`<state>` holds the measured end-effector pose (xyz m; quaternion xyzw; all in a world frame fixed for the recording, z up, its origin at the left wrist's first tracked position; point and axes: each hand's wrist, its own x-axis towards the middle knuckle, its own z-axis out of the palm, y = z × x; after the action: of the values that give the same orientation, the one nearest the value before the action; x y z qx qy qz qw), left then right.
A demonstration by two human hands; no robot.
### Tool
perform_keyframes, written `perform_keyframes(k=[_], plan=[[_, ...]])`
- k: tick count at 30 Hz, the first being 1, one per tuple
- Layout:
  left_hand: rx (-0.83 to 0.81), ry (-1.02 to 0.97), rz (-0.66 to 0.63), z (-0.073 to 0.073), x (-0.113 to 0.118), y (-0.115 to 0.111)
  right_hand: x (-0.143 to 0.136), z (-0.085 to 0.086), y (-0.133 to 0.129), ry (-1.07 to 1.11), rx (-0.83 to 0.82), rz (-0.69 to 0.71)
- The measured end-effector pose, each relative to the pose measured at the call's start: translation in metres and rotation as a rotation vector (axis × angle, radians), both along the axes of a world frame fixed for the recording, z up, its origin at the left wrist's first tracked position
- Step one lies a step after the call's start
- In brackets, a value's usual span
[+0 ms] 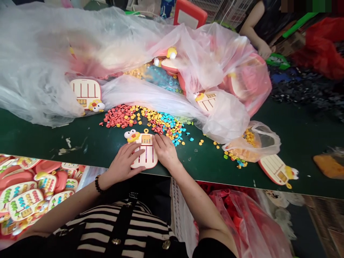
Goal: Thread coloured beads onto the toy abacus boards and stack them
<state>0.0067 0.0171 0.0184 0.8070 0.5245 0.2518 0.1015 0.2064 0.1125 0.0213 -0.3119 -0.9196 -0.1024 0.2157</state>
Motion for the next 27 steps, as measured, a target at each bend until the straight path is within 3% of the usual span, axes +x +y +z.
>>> perform_keyframes(k=[5, 14, 19, 27], plan=[[-0.007, 0.004, 0.002, 0.001, 0.0, 0.0, 0.01, 0.0, 0.013, -0.004, -0.069, 0.108], [-0.028, 0.0, -0.003, 0.001, 0.0, 0.0, 0.007, 0.01, 0.019, 0.02, -0.169, 0.119], [0.003, 0.032, 0.001, 0.001, 0.0, 0.0, -0.008, 0.007, 0.012, 0.071, -0.091, -0.011], [-0.007, 0.024, -0.001, 0.0, 0.0, 0.0, -0.006, 0.016, 0.009, -0.106, -0.032, 0.069]])
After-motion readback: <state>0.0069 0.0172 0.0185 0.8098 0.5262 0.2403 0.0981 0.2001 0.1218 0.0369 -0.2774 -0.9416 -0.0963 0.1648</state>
